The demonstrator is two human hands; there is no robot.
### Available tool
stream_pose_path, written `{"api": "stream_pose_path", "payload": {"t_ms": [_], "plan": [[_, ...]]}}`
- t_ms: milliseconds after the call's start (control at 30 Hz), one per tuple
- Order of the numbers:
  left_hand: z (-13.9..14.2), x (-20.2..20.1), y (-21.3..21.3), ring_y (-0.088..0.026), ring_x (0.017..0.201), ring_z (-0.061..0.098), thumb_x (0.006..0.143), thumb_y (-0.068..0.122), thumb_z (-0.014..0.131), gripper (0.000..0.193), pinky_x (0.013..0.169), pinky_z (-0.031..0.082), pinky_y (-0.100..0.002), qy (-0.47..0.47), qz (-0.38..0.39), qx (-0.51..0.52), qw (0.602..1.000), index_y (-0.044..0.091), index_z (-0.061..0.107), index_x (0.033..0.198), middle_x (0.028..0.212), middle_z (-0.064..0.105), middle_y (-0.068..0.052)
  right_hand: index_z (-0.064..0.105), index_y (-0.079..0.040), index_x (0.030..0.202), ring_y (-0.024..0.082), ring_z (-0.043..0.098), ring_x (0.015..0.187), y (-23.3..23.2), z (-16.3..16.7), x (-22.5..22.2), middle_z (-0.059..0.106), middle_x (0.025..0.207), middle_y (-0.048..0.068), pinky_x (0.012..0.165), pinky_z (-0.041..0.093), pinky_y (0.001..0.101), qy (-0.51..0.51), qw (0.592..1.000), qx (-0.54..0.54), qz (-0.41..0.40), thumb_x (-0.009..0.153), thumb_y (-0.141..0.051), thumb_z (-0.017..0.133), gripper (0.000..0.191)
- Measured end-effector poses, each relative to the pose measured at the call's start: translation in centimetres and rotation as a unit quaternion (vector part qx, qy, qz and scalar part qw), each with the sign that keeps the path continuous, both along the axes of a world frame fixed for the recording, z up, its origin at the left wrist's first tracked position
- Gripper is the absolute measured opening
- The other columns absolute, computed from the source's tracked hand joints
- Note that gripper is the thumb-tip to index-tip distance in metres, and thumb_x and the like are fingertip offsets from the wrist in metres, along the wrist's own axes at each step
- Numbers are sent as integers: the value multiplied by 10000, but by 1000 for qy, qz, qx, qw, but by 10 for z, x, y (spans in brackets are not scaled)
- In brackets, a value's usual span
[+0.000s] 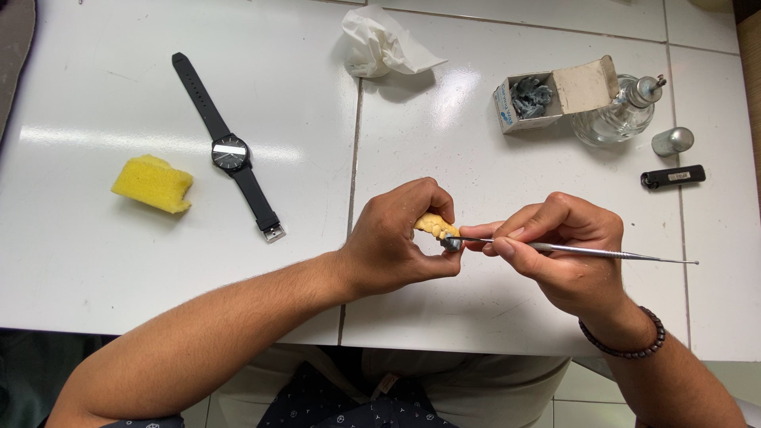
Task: The person holds a dental plaster model with artificial teeth in one hand and uses a metal wax carving tool to scrape and shape the wax around the teeth, periodically repositioning the model and wiping the tool on a tissue before resuming carving.
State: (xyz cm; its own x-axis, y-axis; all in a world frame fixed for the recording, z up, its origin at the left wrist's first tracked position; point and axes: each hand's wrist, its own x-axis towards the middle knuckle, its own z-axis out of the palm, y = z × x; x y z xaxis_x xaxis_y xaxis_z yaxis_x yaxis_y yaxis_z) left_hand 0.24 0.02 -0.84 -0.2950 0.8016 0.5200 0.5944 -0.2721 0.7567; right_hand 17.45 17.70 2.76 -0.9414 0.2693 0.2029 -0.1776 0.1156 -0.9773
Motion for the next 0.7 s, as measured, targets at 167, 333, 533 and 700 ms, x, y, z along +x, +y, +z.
{"api": "stream_pose_path", "payload": {"t_ms": [167,333,533,700], "plan": [[0,0,0,-101,719,610,797,118,872,375,558,502,-245,3,1,0,1000,80,547,981,883,594,-27,597,-12,900,371,784,1058,0,0,0,755,881,202,939,702,449,-1,1000,-3,-3,944,100,667,140],[-1,0,0,-103,719,608,796,118,873,380,555,498,-246,3,0,1,1000,78,545,983,884,592,-29,601,-11,920,356,784,1038,0,-1,1,745,883,194,995,703,476,13,1000,-12,4,959,98,674,137],[0,0,0,-101,718,608,796,113,871,378,555,497,-246,1,-1,2,1000,78,544,982,883,592,-28,601,-19,914,369,782,1072,1,-1,0,758,877,191,965,699,464,12,1000,-6,10,947,91,674,137],[0,-1,0,-101,710,602,792,113,872,379,551,491,-247,3,1,0,1000,79,543,976,879,593,-29,607,-18,909,374,781,1065,0,-1,1,757,865,188,954,703,451,4,1000,5,8,944,95,675,136]]}}
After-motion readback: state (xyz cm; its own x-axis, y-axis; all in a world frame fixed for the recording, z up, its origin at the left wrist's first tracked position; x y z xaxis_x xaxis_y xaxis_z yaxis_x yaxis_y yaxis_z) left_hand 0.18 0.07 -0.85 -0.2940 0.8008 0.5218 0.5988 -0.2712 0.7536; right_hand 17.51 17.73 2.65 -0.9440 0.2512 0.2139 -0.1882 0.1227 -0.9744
